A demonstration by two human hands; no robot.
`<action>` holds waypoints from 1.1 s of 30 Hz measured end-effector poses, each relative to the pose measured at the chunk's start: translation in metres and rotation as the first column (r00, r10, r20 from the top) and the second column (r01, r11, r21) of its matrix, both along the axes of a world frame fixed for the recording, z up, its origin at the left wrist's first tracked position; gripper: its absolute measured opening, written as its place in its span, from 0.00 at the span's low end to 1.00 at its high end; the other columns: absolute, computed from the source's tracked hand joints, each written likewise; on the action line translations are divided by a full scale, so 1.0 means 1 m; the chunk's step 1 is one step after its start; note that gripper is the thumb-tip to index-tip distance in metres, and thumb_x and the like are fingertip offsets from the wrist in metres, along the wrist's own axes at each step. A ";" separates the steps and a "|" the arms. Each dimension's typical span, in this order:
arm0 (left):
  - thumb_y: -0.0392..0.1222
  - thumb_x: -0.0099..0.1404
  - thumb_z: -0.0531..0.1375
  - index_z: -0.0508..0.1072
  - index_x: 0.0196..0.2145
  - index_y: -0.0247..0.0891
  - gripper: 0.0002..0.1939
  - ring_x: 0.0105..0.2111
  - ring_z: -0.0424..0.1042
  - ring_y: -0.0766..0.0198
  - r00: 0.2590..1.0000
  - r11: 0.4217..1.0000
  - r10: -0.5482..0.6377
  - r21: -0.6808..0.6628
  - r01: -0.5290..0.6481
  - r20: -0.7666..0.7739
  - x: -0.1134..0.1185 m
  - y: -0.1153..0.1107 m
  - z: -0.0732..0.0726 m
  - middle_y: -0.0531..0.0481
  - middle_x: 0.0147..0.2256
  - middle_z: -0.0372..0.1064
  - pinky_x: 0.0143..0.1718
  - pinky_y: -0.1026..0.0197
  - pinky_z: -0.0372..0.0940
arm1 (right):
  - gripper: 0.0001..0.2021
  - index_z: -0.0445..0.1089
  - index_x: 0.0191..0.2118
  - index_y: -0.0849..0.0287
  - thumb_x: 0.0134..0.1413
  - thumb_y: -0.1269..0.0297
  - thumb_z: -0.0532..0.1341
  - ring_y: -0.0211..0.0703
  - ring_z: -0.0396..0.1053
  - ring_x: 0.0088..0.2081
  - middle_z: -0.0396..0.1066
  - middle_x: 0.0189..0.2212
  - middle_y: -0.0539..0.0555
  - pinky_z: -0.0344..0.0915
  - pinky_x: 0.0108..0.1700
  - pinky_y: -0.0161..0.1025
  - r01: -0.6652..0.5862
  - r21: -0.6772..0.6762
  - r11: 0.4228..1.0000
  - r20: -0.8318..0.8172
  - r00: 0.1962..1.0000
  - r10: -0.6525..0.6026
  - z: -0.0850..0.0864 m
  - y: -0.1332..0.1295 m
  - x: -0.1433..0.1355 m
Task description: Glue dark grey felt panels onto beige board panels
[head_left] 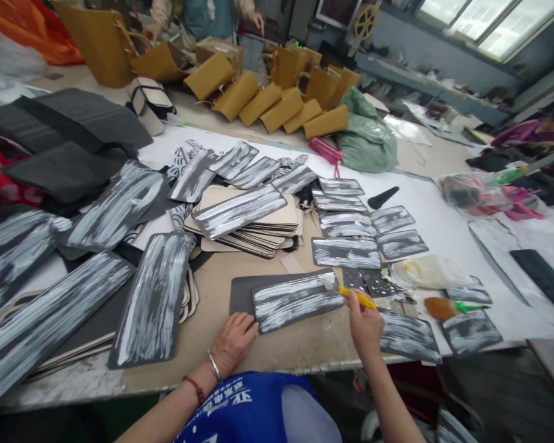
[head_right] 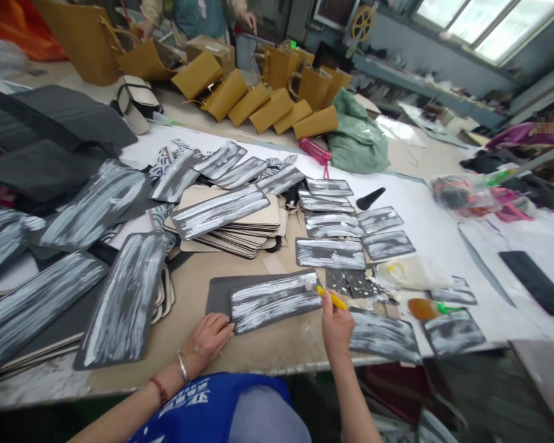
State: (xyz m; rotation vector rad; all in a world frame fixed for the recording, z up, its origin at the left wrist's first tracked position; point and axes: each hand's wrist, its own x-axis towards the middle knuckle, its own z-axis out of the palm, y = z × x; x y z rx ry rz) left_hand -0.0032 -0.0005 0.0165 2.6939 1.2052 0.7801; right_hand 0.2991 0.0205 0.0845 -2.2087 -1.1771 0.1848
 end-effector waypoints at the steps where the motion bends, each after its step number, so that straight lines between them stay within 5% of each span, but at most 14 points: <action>1: 0.32 0.61 0.52 0.69 0.35 0.35 0.07 0.35 0.63 0.60 1.000 1.000 0.007 -0.012 -0.007 -0.006 0.000 -0.001 0.001 0.46 0.32 0.67 0.36 0.58 0.62 | 0.27 0.71 0.39 0.61 0.52 0.42 0.48 0.50 0.72 0.34 0.74 0.30 0.58 0.65 0.37 0.43 -0.017 0.028 0.999 0.065 0.998 0.015 0.000 0.001 0.007; 4: 0.32 0.61 0.52 0.69 0.35 0.36 0.08 0.33 0.63 0.61 0.999 0.997 0.030 -0.076 -0.032 -0.025 0.003 -0.003 0.006 0.47 0.31 0.66 0.32 0.59 0.61 | 0.26 0.71 0.39 0.61 0.56 0.44 0.46 0.48 0.71 0.38 0.73 0.36 0.60 0.66 0.40 0.43 -0.214 0.081 0.973 0.208 0.959 0.193 -0.008 -0.003 0.008; 8: 0.37 0.61 0.53 0.69 0.35 0.38 0.06 0.32 0.63 0.61 0.997 0.985 0.072 -0.153 -0.075 -0.022 0.006 -0.006 0.012 0.48 0.32 0.66 0.33 0.58 0.60 | 0.18 0.69 0.44 0.59 0.59 0.55 0.49 0.46 0.70 0.42 0.72 0.39 0.58 0.66 0.44 0.44 -0.474 0.085 0.877 0.201 0.870 0.451 -0.016 -0.023 -0.014; 13: 0.42 0.60 0.55 0.69 0.36 0.40 0.07 0.34 0.66 0.60 0.988 0.974 0.154 -0.163 -0.157 -0.031 0.010 -0.010 0.006 0.50 0.33 0.68 0.34 0.58 0.62 | 0.15 0.68 0.45 0.58 0.58 0.60 0.51 0.46 0.69 0.44 0.71 0.41 0.57 0.66 0.48 0.46 -0.459 0.143 0.877 0.123 0.887 0.445 -0.009 -0.014 -0.009; 17: 0.43 0.62 0.53 0.69 0.37 0.41 0.08 0.33 0.67 0.60 0.980 0.973 0.198 -0.116 -0.200 -0.026 0.012 -0.012 -0.002 0.50 0.33 0.68 0.33 0.58 0.63 | 0.15 0.70 0.44 0.59 0.58 0.61 0.51 0.46 0.69 0.44 0.72 0.41 0.58 0.66 0.47 0.46 -0.465 0.151 0.872 0.164 0.882 0.442 -0.019 0.009 0.002; 23: 0.43 0.61 0.53 0.68 0.39 0.41 0.09 0.32 0.68 0.61 0.978 0.969 0.210 -0.130 -0.208 -0.003 0.014 -0.014 -0.008 0.49 0.33 0.68 0.32 0.59 0.66 | 0.16 0.68 0.49 0.52 0.56 0.69 0.52 0.42 0.67 0.48 0.70 0.45 0.52 0.66 0.49 0.41 -0.690 0.133 0.712 0.074 0.723 0.687 -0.010 -0.003 -0.016; 27: 0.42 0.60 0.55 0.68 0.40 0.41 0.10 0.35 0.69 0.59 0.968 0.953 0.246 -0.196 -0.232 0.049 0.016 -0.019 -0.007 0.47 0.35 0.69 0.35 0.56 0.67 | 0.15 0.68 0.48 0.56 0.57 0.66 0.52 0.43 0.68 0.47 0.70 0.44 0.55 0.66 0.49 0.43 -0.619 0.172 0.766 0.098 0.784 0.612 0.002 -0.011 0.006; 30: 0.43 0.58 0.55 0.66 0.42 0.39 0.13 0.36 0.70 0.58 0.919 0.884 0.370 -0.356 -0.304 0.136 0.024 -0.020 -0.004 0.46 0.36 0.68 0.37 0.54 0.68 | 0.15 0.69 0.47 0.57 0.57 0.63 0.52 0.45 0.69 0.45 0.71 0.43 0.56 0.67 0.48 0.45 -0.571 0.144 0.808 0.149 0.820 0.553 -0.001 -0.014 0.021; 33: 0.43 0.59 0.53 0.63 0.46 0.36 0.16 0.31 0.70 0.61 0.796 0.729 0.576 -0.558 -0.396 0.189 0.035 -0.014 0.000 0.46 0.35 0.66 0.29 0.58 0.69 | 0.15 0.69 0.47 0.56 0.57 0.63 0.53 0.46 0.69 0.44 0.71 0.43 0.55 0.68 0.47 0.44 -0.617 0.120 0.777 0.164 0.785 0.598 -0.008 -0.026 0.015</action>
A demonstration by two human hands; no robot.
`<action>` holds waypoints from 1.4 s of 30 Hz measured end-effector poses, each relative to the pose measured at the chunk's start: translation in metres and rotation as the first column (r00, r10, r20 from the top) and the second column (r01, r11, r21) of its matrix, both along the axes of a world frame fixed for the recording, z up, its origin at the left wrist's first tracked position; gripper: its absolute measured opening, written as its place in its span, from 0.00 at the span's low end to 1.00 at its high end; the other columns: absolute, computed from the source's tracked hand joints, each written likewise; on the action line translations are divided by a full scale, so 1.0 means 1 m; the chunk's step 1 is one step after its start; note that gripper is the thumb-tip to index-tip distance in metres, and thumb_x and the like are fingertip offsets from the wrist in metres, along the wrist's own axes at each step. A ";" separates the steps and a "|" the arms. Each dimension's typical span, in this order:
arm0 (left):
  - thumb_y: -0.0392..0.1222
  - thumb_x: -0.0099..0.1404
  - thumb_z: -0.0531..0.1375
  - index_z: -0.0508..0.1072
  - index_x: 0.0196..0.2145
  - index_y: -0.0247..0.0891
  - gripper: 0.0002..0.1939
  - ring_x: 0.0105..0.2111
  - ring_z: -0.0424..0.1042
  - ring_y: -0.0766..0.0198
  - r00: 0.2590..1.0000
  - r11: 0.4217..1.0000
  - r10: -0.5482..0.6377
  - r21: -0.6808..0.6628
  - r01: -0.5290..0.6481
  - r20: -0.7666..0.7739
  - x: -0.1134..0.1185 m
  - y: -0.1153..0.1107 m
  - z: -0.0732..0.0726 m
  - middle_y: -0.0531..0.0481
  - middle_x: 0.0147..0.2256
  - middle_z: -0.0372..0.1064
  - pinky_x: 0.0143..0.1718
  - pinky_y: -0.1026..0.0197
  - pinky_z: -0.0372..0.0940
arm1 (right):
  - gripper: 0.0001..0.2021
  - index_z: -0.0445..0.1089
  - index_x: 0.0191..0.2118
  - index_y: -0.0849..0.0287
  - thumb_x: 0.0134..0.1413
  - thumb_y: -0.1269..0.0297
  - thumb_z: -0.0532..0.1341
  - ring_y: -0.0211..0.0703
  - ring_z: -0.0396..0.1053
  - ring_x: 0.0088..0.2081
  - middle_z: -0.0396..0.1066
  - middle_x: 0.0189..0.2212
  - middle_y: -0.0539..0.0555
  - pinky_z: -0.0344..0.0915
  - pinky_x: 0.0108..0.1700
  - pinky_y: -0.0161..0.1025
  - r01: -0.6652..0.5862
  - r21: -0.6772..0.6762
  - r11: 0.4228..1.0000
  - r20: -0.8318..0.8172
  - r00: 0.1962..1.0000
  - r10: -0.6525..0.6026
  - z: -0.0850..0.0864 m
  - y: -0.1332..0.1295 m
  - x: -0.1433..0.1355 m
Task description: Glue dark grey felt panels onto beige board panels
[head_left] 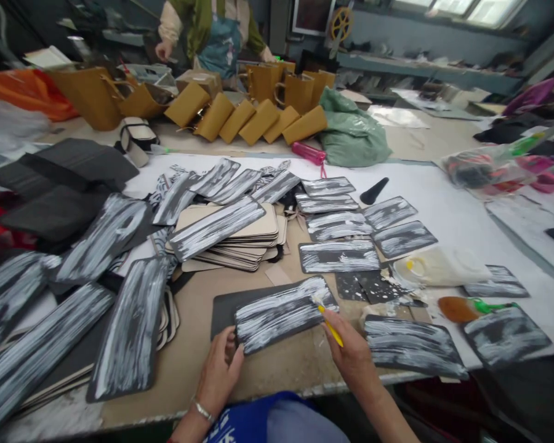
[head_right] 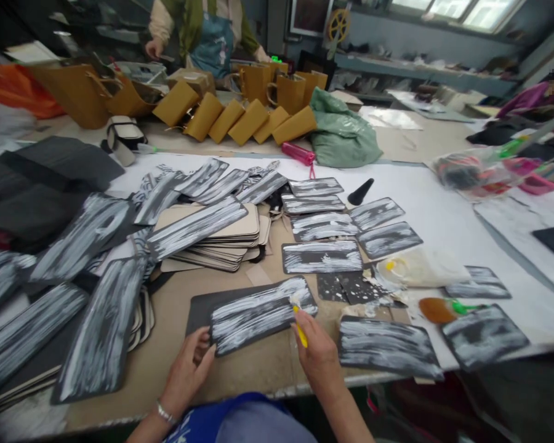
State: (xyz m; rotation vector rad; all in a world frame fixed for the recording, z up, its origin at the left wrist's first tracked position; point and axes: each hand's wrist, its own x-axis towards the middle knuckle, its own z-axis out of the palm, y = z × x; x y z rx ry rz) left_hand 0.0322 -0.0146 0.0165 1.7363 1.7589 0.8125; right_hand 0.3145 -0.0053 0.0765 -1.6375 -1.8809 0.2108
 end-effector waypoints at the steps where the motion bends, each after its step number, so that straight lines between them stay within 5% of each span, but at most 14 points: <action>1: 0.41 0.60 0.51 0.62 0.47 0.36 0.18 0.29 0.69 0.62 0.998 0.998 0.054 -0.041 -0.053 0.037 0.003 0.004 0.001 0.46 0.35 0.66 0.28 0.58 0.69 | 0.15 0.68 0.48 0.56 0.57 0.63 0.53 0.46 0.69 0.44 0.71 0.44 0.55 0.68 0.47 0.43 -0.038 -0.001 0.999 0.004 0.999 0.038 -0.003 -0.005 -0.005; 9: 0.30 0.57 0.50 0.63 0.51 0.38 0.22 0.42 0.65 0.59 0.989 0.987 0.144 0.063 -0.146 0.034 0.012 0.045 -0.002 0.42 0.41 0.63 0.45 0.50 0.64 | 0.17 0.64 0.52 0.55 0.57 0.62 0.53 0.46 0.70 0.44 0.69 0.47 0.53 0.68 0.47 0.41 -0.158 0.026 0.987 0.006 0.987 0.158 -0.027 -0.021 -0.009; 21: 0.27 0.54 0.51 0.67 0.43 0.38 0.19 0.37 0.68 0.62 0.970 0.981 0.190 0.001 -0.192 0.153 0.008 0.049 -0.011 0.46 0.38 0.66 0.40 0.54 0.67 | 0.18 0.64 0.52 0.54 0.56 0.61 0.54 0.46 0.70 0.43 0.69 0.47 0.52 0.68 0.46 0.40 -0.197 0.056 0.979 0.029 0.980 0.195 -0.030 -0.019 -0.006; 32: 0.28 0.52 0.53 0.70 0.38 0.37 0.16 0.34 0.68 0.64 0.979 0.989 0.145 -0.031 -0.142 0.141 0.001 0.062 0.006 0.49 0.32 0.66 0.38 0.57 0.67 | 0.18 0.65 0.52 0.54 0.54 0.64 0.56 0.48 0.71 0.42 0.69 0.46 0.52 0.71 0.41 0.40 -0.155 0.066 0.986 0.034 0.988 0.153 -0.026 -0.021 -0.014; 42: 0.31 0.56 0.54 0.73 0.32 0.37 0.09 0.34 0.70 0.62 0.993 0.990 0.028 -0.143 -0.012 0.111 -0.012 0.072 0.014 0.48 0.31 0.70 0.40 0.57 0.66 | 0.17 0.65 0.51 0.57 0.56 0.67 0.55 0.44 0.70 0.44 0.70 0.45 0.56 0.67 0.47 0.42 -0.104 0.095 0.990 0.004 0.995 0.104 -0.026 -0.025 -0.025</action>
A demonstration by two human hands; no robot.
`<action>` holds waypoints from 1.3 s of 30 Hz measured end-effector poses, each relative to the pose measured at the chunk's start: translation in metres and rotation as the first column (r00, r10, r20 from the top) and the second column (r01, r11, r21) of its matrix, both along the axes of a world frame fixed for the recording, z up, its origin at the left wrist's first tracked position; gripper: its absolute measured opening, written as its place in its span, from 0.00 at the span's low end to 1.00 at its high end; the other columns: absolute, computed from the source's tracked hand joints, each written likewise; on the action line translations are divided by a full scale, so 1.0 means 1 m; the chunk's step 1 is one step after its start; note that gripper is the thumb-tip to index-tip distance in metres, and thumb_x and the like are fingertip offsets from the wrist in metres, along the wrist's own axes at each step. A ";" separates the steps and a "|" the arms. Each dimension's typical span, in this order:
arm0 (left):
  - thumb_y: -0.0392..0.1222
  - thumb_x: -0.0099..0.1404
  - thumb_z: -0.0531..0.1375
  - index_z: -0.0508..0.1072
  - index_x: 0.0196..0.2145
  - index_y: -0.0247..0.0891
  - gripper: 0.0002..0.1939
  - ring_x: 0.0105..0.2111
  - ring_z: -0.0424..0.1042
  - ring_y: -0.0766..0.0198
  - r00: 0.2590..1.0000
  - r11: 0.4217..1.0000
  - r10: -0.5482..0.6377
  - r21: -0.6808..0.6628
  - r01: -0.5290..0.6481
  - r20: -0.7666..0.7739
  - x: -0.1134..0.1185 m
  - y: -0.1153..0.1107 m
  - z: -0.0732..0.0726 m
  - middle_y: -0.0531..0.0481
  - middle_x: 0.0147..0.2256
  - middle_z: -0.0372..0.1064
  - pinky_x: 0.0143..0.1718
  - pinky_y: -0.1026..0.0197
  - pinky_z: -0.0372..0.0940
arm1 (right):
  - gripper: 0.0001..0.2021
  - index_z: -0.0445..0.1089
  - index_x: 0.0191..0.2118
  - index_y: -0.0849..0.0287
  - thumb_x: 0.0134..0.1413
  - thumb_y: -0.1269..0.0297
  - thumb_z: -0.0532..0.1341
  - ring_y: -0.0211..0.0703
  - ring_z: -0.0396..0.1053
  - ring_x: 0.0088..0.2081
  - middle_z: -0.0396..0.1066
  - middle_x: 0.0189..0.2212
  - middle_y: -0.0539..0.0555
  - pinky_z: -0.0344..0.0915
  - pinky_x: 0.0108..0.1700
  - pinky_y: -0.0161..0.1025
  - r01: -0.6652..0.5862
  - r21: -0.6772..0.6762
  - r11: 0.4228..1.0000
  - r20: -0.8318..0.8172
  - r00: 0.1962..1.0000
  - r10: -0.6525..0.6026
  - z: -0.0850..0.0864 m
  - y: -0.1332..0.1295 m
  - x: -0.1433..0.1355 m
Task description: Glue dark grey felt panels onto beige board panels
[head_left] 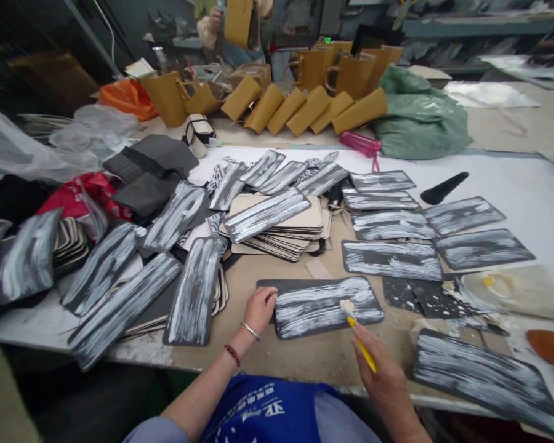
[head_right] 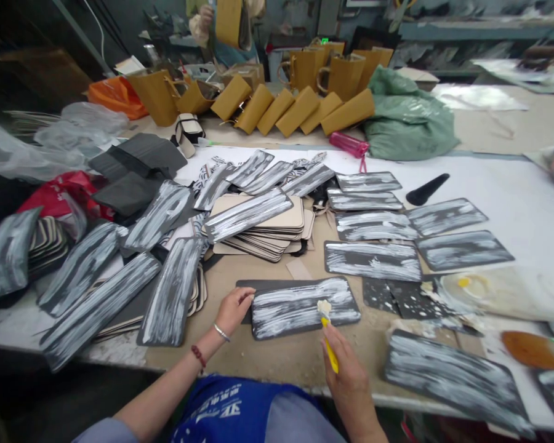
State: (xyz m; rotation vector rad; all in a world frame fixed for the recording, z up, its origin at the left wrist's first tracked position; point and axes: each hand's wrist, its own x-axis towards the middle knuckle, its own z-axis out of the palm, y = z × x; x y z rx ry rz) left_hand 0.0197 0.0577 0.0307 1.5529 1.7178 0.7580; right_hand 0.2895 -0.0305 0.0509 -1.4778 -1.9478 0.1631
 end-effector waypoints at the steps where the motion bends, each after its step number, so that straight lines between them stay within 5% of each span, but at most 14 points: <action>1: 0.30 0.56 0.54 0.73 0.32 0.37 0.10 0.35 0.69 0.62 1.000 1.000 -0.021 -0.001 0.021 -0.003 -0.001 0.001 0.001 0.48 0.31 0.70 0.40 0.56 0.65 | 0.16 0.65 0.51 0.57 0.56 0.66 0.54 0.44 0.70 0.44 0.70 0.45 0.57 0.67 0.48 0.42 0.022 -0.009 1.000 -0.004 1.000 -0.022 0.000 -0.001 -0.003; 14: 0.27 0.52 0.53 0.70 0.26 0.35 0.08 0.27 0.64 0.67 0.986 0.984 -0.167 -0.070 0.165 -0.025 -0.003 0.013 0.006 0.51 0.28 0.62 0.34 0.61 0.62 | 0.18 0.62 0.53 0.56 0.57 0.70 0.53 0.45 0.68 0.46 0.68 0.47 0.56 0.69 0.45 0.41 0.107 0.019 0.994 0.052 0.993 -0.108 0.000 -0.008 -0.022; 20: 0.28 0.52 0.52 0.65 0.21 0.37 0.08 0.32 0.63 0.61 0.975 0.976 -0.216 -0.051 0.213 -0.061 -0.002 0.015 0.015 0.50 0.26 0.63 0.40 0.57 0.59 | 0.17 0.63 0.52 0.58 0.57 0.70 0.52 0.43 0.68 0.46 0.69 0.46 0.57 0.68 0.47 0.40 0.140 0.031 0.990 0.071 0.987 -0.142 -0.001 -0.009 -0.029; 29: 0.31 0.52 0.53 0.68 0.23 0.37 0.06 0.28 0.65 0.66 0.974 0.962 -0.224 -0.149 0.227 0.041 -0.001 0.011 0.020 0.52 0.25 0.66 0.33 0.63 0.59 | 0.18 0.62 0.53 0.58 0.57 0.71 0.52 0.43 0.67 0.48 0.68 0.47 0.57 0.66 0.49 0.41 0.126 0.010 0.992 0.058 0.990 -0.126 -0.003 -0.010 -0.029; 39: 0.38 0.50 0.55 0.70 0.23 0.37 0.05 0.26 0.65 0.64 0.985 0.963 -0.109 -0.230 0.138 0.135 -0.003 0.001 0.009 0.53 0.21 0.65 0.31 0.62 0.58 | 0.18 0.60 0.54 0.57 0.57 0.71 0.53 0.43 0.67 0.47 0.68 0.47 0.58 0.66 0.50 0.40 0.119 0.028 0.993 0.052 0.991 -0.120 -0.002 -0.010 -0.027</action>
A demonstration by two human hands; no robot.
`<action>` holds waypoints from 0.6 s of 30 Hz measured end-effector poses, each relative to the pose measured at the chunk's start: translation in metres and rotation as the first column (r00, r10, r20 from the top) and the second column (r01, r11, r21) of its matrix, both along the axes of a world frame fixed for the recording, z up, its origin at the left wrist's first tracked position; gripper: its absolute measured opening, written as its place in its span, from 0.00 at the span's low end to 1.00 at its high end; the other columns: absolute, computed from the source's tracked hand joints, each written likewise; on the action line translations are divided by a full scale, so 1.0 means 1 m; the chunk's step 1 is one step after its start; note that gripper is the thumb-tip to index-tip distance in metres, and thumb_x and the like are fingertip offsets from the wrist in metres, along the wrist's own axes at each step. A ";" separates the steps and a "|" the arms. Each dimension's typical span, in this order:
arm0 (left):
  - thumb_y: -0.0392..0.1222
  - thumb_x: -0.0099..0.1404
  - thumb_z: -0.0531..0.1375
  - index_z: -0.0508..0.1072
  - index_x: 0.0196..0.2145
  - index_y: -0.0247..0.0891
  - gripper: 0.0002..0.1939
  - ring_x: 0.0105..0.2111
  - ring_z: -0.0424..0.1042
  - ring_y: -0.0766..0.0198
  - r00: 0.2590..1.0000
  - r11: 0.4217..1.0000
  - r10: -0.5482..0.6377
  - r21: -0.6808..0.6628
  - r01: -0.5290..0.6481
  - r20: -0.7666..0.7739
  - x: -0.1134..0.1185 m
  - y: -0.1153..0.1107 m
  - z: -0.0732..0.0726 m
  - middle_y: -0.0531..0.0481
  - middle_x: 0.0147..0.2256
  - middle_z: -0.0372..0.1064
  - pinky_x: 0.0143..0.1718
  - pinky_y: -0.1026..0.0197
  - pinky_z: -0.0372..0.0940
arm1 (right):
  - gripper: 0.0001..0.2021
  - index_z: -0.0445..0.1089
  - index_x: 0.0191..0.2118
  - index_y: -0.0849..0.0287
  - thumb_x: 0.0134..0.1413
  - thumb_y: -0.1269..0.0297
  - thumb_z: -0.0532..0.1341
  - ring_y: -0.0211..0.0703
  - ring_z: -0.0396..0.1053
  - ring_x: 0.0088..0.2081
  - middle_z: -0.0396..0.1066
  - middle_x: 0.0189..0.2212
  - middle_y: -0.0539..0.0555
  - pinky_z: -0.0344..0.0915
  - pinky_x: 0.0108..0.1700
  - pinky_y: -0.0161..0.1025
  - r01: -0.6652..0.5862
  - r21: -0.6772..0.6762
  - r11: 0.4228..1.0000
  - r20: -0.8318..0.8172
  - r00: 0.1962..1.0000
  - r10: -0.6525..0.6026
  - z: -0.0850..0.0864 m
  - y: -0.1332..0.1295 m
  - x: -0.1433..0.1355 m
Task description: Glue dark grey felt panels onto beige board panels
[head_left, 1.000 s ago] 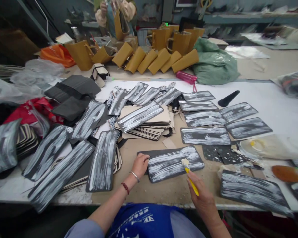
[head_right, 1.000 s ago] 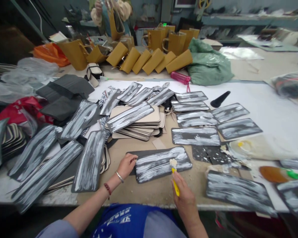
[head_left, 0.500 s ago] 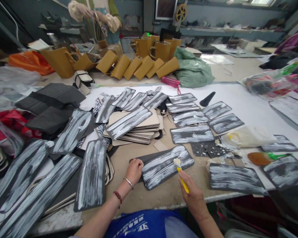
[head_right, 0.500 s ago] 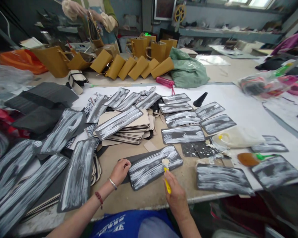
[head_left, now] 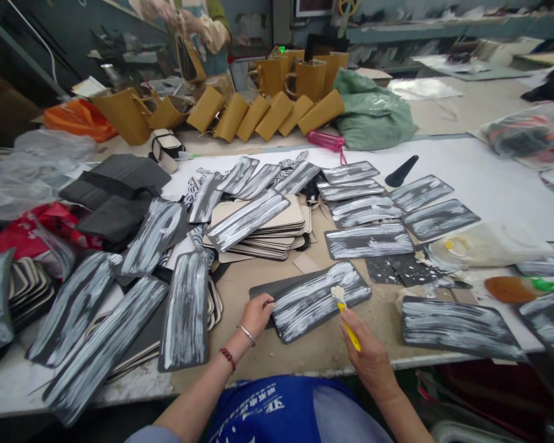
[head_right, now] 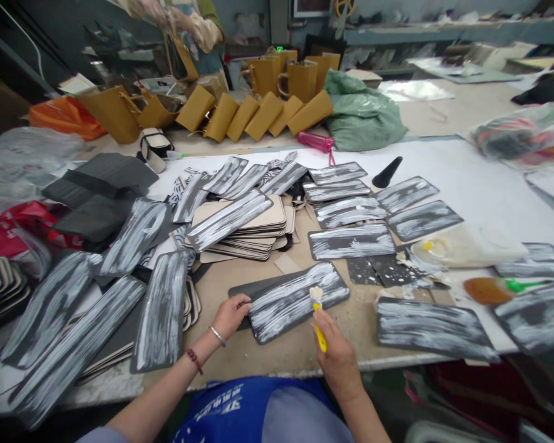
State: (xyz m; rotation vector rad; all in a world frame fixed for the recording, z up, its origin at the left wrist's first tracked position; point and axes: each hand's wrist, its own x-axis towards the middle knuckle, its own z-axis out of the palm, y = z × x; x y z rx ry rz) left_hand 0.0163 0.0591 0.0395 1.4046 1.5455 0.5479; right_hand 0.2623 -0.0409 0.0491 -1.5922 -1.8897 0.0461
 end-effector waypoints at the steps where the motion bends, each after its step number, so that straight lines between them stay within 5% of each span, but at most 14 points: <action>1: 0.40 0.49 0.55 0.70 0.22 0.37 0.05 0.26 0.65 0.64 1.000 1.000 0.010 -0.016 -0.010 0.018 0.000 0.000 0.000 0.53 0.21 0.65 0.31 0.62 0.59 | 0.19 0.60 0.54 0.57 0.57 0.71 0.53 0.43 0.67 0.47 0.68 0.47 0.58 0.66 0.49 0.40 -0.005 0.002 1.000 -0.002 1.000 0.005 0.000 0.000 0.001; 7: 0.52 0.50 0.53 0.69 0.27 0.36 0.16 0.20 0.64 0.66 0.984 0.989 0.054 -0.147 -0.028 0.172 -0.002 -0.008 0.005 0.54 0.19 0.64 0.22 0.64 0.60 | 0.19 0.60 0.54 0.57 0.57 0.71 0.53 0.42 0.67 0.48 0.68 0.47 0.57 0.66 0.49 0.39 0.006 -0.009 1.000 -0.018 1.000 -0.006 0.000 -0.004 0.001; 11: 0.54 0.45 0.58 0.65 0.19 0.37 0.16 0.19 0.64 0.68 0.953 0.966 0.120 -0.252 -0.048 0.277 0.001 -0.025 0.003 0.55 0.17 0.64 0.23 0.65 0.60 | 0.17 0.62 0.53 0.58 0.57 0.71 0.53 0.41 0.67 0.47 0.69 0.46 0.57 0.66 0.49 0.38 -0.007 0.002 1.000 -0.036 0.999 0.007 0.008 -0.002 0.006; 18: 0.54 0.46 0.56 0.60 0.16 0.40 0.15 0.16 0.61 0.68 0.962 0.963 0.192 -0.225 -0.147 0.193 0.009 -0.038 -0.001 0.57 0.14 0.61 0.21 0.65 0.58 | 0.15 0.66 0.50 0.58 0.58 0.67 0.52 0.44 0.69 0.45 0.70 0.44 0.57 0.66 0.49 0.42 0.124 0.009 0.992 -0.012 0.992 -0.124 0.011 0.019 0.054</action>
